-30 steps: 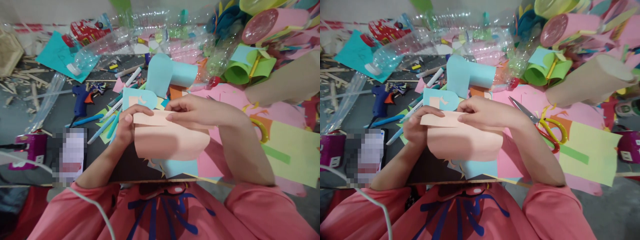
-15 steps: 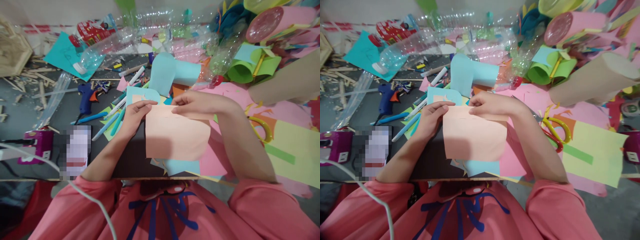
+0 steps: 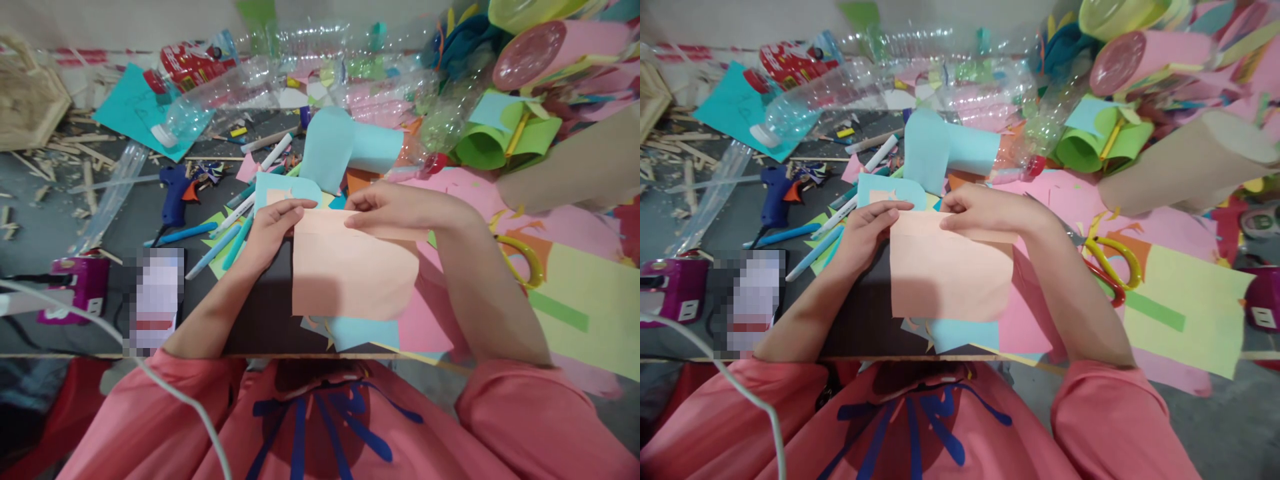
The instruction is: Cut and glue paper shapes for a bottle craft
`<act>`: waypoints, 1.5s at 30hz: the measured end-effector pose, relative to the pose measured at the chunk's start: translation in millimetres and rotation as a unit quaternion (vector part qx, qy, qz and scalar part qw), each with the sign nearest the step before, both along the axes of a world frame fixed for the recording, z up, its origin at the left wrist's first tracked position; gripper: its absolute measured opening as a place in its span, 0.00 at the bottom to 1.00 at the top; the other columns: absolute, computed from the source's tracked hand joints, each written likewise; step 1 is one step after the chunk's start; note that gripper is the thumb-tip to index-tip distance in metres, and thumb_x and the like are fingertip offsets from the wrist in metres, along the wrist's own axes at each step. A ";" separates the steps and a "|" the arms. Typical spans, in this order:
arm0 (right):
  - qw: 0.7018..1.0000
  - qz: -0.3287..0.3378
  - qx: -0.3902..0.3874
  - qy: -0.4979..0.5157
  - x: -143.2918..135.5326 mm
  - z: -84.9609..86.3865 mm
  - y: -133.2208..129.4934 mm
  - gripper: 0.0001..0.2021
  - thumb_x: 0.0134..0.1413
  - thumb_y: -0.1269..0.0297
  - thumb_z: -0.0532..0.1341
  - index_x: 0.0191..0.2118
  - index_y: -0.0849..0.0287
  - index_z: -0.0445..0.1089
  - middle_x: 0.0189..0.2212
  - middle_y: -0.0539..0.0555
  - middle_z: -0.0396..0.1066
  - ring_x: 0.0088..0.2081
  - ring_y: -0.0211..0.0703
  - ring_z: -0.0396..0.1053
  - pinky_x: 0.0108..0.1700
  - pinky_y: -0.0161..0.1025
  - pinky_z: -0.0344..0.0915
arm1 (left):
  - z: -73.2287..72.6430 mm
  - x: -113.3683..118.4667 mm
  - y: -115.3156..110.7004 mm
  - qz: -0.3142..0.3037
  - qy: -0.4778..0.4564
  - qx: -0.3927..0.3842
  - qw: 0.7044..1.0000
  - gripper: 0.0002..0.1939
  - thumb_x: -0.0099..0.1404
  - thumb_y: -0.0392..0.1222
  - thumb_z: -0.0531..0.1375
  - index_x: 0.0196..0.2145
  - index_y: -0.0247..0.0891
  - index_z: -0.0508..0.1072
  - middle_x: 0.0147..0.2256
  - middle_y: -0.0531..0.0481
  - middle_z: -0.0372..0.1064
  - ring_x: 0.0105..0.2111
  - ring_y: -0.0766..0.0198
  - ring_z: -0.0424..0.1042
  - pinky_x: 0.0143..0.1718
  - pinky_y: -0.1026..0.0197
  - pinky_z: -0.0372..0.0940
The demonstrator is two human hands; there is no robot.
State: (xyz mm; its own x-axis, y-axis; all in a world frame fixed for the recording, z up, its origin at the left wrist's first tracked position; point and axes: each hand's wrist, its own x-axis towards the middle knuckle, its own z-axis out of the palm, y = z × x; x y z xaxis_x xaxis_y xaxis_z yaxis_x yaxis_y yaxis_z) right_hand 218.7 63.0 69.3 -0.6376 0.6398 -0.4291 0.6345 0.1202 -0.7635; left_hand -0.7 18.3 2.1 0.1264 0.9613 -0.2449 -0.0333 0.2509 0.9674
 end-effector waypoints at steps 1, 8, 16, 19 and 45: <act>1.000 0.002 0.001 0.001 0.1 -0.1 0.0 0.12 0.54 0.63 0.63 0.23 0.58 0.64 0.21 0.46 0.61 0.25 0.34 0.56 0.28 0.36 0.50 | 0.1 0.0 0.0 -0.001 -0.004 -0.003 1.000 0.14 0.56 0.49 0.64 0.38 0.40 0.80 0.23 0.53 0.66 0.22 0.69 0.62 0.24 0.66 0.56; 1.000 0.027 0.015 -0.004 2.7 0.3 2.5 0.14 0.54 0.63 0.62 0.22 0.57 0.60 0.20 0.45 0.56 0.23 0.33 0.53 0.27 0.35 0.48 | 0.9 -0.3 -1.6 -0.002 -0.003 0.019 1.000 0.13 0.58 0.48 0.63 0.38 0.40 0.80 0.23 0.54 0.66 0.22 0.69 0.62 0.25 0.65 0.56; 0.998 -0.039 0.007 0.054 -15.8 -0.3 -11.8 0.11 0.57 0.65 0.58 0.24 0.58 0.62 0.21 0.45 0.56 0.25 0.34 0.53 0.29 0.36 0.48 | 12.7 2.7 -13.3 0.018 0.108 0.130 0.985 0.14 0.60 0.45 0.62 0.44 0.42 0.73 0.13 0.62 0.47 0.15 0.70 0.44 0.20 0.63 0.45; 0.996 -0.058 0.010 0.070 -29.2 -5.0 -20.5 0.09 0.58 0.67 0.56 0.26 0.58 0.63 0.21 0.44 0.56 0.25 0.34 0.52 0.30 0.36 0.47 | 13.6 5.5 -16.6 0.007 0.120 0.145 0.982 0.14 0.61 0.44 0.61 0.45 0.42 0.71 0.15 0.62 0.51 0.14 0.71 0.45 0.20 0.63 0.45; 0.990 -0.066 0.018 0.122 -30.8 -34.3 -26.3 0.08 0.57 0.66 0.54 0.27 0.58 0.61 0.24 0.45 0.57 0.26 0.34 0.53 0.29 0.35 0.48 | -0.7 6.1 -20.5 -0.112 0.217 0.233 0.941 0.12 0.66 0.42 0.56 0.47 0.39 0.67 0.20 0.61 0.68 0.20 0.73 0.63 0.25 0.70 0.57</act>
State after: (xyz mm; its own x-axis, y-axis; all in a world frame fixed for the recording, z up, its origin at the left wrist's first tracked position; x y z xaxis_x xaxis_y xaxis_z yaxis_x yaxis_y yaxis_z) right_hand 187.9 36.8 34.9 -0.6284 0.7373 -0.2480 0.4445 0.0786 -0.8923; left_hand 5.4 -2.2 1.4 0.3248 0.9379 0.1221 0.3942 -0.2515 0.8839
